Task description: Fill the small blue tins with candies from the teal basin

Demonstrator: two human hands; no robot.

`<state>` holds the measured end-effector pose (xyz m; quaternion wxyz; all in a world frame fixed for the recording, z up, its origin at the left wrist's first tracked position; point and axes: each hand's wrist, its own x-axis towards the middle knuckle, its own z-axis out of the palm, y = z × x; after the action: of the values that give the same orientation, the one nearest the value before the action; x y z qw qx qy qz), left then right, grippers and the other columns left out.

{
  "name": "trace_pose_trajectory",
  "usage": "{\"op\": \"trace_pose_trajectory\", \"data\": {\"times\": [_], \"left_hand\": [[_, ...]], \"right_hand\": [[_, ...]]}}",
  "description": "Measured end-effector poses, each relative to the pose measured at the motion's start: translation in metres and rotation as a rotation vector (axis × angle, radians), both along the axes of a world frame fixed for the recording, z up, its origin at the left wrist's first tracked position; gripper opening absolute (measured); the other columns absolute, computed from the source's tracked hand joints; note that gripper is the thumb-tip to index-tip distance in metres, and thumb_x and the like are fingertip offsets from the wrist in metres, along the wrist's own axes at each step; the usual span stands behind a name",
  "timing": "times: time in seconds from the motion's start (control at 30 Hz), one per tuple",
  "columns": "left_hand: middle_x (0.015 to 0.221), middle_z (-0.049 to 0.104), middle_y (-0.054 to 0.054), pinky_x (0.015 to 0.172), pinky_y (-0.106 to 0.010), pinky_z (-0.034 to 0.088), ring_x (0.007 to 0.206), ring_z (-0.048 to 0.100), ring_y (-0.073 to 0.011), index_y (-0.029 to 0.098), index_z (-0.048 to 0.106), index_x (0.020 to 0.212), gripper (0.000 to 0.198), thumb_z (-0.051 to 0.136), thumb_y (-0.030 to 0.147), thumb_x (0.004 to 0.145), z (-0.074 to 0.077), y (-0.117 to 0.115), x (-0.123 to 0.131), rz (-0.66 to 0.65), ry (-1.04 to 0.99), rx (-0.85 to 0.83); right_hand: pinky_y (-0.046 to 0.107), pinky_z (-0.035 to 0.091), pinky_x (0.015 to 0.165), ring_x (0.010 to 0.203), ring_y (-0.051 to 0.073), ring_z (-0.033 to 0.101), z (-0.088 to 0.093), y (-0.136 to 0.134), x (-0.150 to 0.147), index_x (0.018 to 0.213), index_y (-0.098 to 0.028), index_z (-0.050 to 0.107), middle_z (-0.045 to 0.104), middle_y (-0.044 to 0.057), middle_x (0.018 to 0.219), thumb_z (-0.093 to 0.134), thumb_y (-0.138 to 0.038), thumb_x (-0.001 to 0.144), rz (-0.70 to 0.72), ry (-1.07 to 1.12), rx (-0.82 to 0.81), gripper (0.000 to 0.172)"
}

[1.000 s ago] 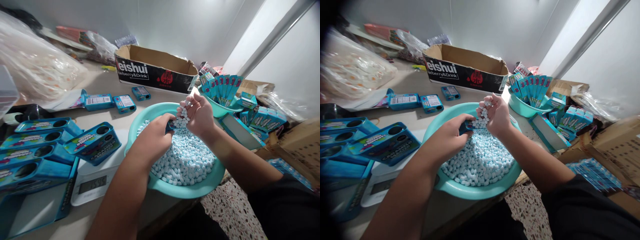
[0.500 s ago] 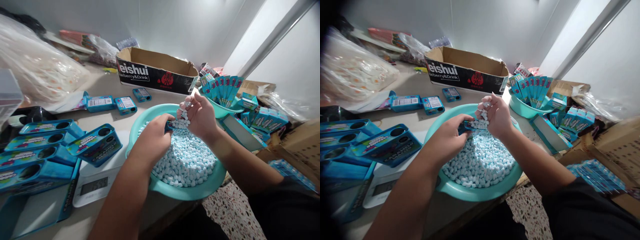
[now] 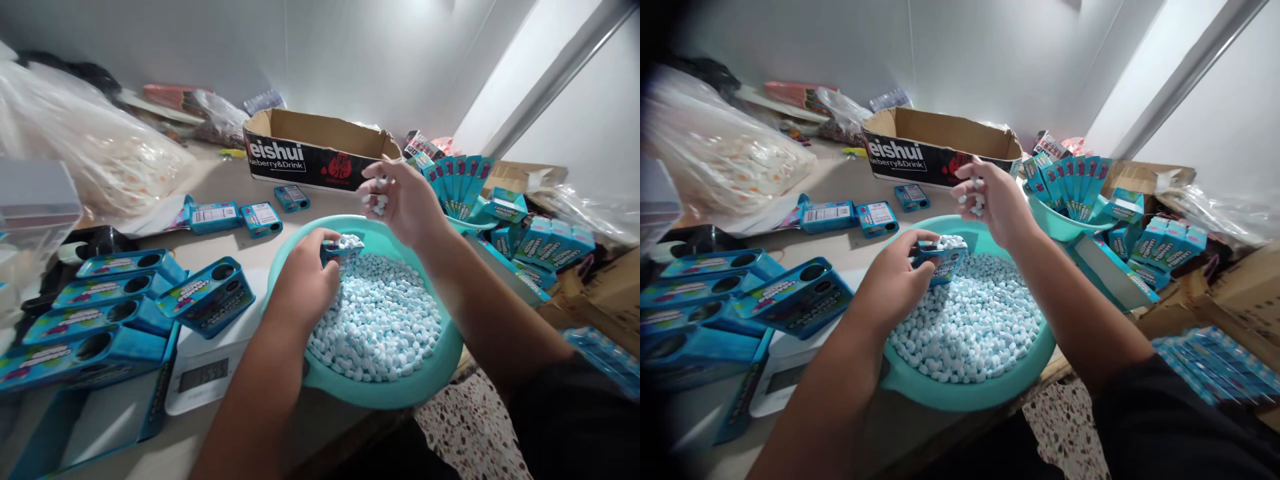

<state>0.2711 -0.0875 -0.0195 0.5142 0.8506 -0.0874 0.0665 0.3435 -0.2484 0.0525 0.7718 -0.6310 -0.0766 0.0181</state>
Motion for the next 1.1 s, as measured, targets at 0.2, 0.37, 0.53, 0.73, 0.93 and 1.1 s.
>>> {"op": "trace_pose_trajectory", "data": {"times": [0.2, 0.37, 0.53, 0.73, 0.93, 1.1], "left_hand": [[0.11, 0.069, -0.007, 0.083, -0.038, 0.051, 0.097, 0.064, -0.0238, 0.023, 0.063, 0.118, 0.032, 0.063, 0.025, 0.085, 0.0, 0.002, 0.004, 0.139, 0.014, -0.06], [0.102, 0.07, -0.005, 0.078, -0.034, 0.051, 0.085, 0.065, -0.021, 0.025, 0.066, 0.114, 0.03, 0.063, 0.024, 0.085, -0.001, -0.001, 0.002, 0.152, 0.045, -0.103], [0.106, 0.069, -0.006, 0.077, -0.033, 0.051, 0.088, 0.065, -0.0214, 0.023, 0.065, 0.114, 0.03, 0.064, 0.024, 0.084, -0.002, -0.002, 0.001, 0.191, 0.042, -0.108], [0.119, 0.066, -0.008, 0.089, -0.037, 0.052, 0.104, 0.065, -0.0231, 0.024, 0.057, 0.125, 0.042, 0.065, 0.021, 0.084, -0.005, -0.003, 0.002, 0.176, 0.066, -0.177], [0.121, 0.063, -0.009, 0.093, -0.038, 0.052, 0.106, 0.063, -0.0224, 0.023, 0.055, 0.127, 0.045, 0.064, 0.017, 0.084, -0.007, -0.004, 0.002, 0.176, 0.056, -0.169], [0.119, 0.063, -0.009, 0.096, -0.038, 0.051, 0.107, 0.062, -0.0217, 0.022, 0.055, 0.127, 0.044, 0.064, 0.016, 0.084, -0.005, -0.004, 0.001, 0.168, 0.055, -0.172]], "right_hand": [[0.022, 0.03, 0.043, 0.046, 0.008, 0.039, -0.016, 0.027, 0.039, 0.075, -0.018, 0.057, 0.053, 0.0, 0.057, 0.053, -0.04, 0.095, -0.019, -0.168, -0.305, 0.03], [0.022, 0.036, 0.053, 0.058, 0.01, 0.051, -0.068, 0.016, 0.046, 0.073, -0.015, 0.061, 0.055, -0.001, 0.061, 0.053, -0.039, 0.091, 0.012, -0.327, -0.675, 0.031], [0.022, 0.038, 0.057, 0.064, 0.012, 0.056, -0.077, 0.017, 0.05, 0.077, -0.013, 0.066, 0.06, 0.001, 0.065, 0.051, -0.038, 0.092, 0.093, -0.233, -0.714, 0.033], [0.022, 0.037, 0.055, 0.062, 0.01, 0.051, -0.066, 0.021, 0.041, 0.081, -0.012, 0.068, 0.06, 0.001, 0.068, 0.051, -0.038, 0.094, 0.144, -0.206, -0.702, 0.034], [0.024, 0.03, 0.054, 0.058, 0.01, 0.042, -0.063, 0.024, 0.032, 0.077, -0.014, 0.064, 0.05, -0.002, 0.062, 0.049, -0.042, 0.095, 0.215, -0.279, -0.744, 0.036], [0.026, 0.027, 0.056, 0.06, 0.009, 0.039, -0.063, 0.026, 0.03, 0.072, -0.015, 0.058, 0.045, -0.003, 0.063, 0.048, -0.043, 0.095, 0.229, -0.29, -0.794, 0.037]]}}
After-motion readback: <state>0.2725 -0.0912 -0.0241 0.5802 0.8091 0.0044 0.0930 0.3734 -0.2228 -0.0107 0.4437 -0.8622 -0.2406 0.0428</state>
